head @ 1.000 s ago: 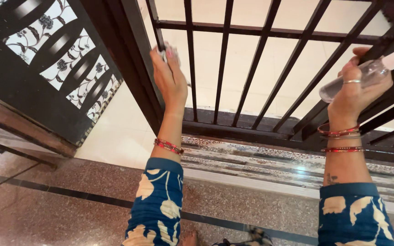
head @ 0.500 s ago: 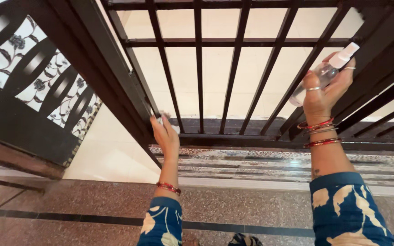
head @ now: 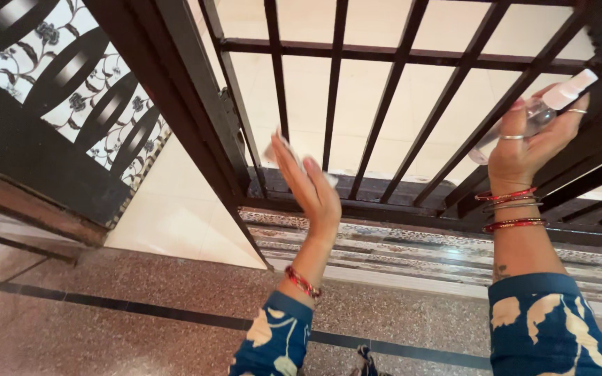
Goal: The person sprays a liquid cleaner onto a dark metal railing and wipes it with a white cloth. They repeatedly spray and wipe the horizontal bars of the railing, moving along the length of the structure.
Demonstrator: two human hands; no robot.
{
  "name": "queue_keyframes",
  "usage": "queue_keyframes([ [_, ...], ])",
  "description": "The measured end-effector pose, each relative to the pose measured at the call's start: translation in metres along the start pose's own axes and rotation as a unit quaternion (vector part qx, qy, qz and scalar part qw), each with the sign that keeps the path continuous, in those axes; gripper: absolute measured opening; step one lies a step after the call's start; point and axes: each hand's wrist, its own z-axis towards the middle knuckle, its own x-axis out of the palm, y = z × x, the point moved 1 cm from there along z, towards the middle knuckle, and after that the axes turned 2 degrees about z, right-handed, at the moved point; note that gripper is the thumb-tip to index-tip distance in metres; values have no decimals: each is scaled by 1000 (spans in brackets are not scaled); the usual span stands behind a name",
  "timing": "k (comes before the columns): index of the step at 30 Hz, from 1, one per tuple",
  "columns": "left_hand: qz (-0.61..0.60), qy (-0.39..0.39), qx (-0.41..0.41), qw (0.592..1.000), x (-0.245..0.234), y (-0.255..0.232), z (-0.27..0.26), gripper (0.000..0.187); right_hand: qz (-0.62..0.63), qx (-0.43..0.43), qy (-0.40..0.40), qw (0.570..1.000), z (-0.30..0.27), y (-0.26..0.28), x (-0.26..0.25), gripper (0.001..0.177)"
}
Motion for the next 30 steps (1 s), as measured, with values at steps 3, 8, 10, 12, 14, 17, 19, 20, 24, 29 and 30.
queue_keyframes([
  [3, -10, -6, 75, 997, 5, -28, 41, 59, -3, 3, 10, 1000, 1, 6, 2, 35],
  [8, -43, -29, 73, 996, 6, -40, 98, 44, -41, -19, 25, 999, 0, 7, 3, 40],
  [10, -91, 2, 72, 993, 8, -30, 100, 39, -32, -11, 20, 999, -2, 5, 2, 43],
  [12, -65, 2, 41, 997, 5, -10, 83, 32, -29, -11, 14, 999, -3, -1, 2, 46],
  [14, -33, 10, 9, 999, -2, 14, 59, 27, -34, -18, 14, 999, -6, -4, 1, 49],
  [17, 17, 52, -45, 997, -12, 53, 27, 25, -22, -15, 12, 1000, -7, -7, 0, 48],
  [19, 44, 72, -58, 995, -18, 74, 7, 26, -26, -19, 15, 999, -6, -4, 1, 47],
  [20, 56, 75, -52, 994, -21, 82, -3, 27, -32, -22, 15, 999, -5, -2, 2, 47],
  [24, 103, 103, -38, 989, -30, 101, -30, 39, -58, -35, 9, 998, -4, 5, 3, 47],
  [29, 60, -48, -70, 995, -25, 85, -60, 41, -70, -39, 2, 997, -4, 0, 3, 48],
  [30, 54, -90, -66, 992, -19, 75, -64, 40, -71, -38, 1, 997, -3, 0, 3, 47],
])
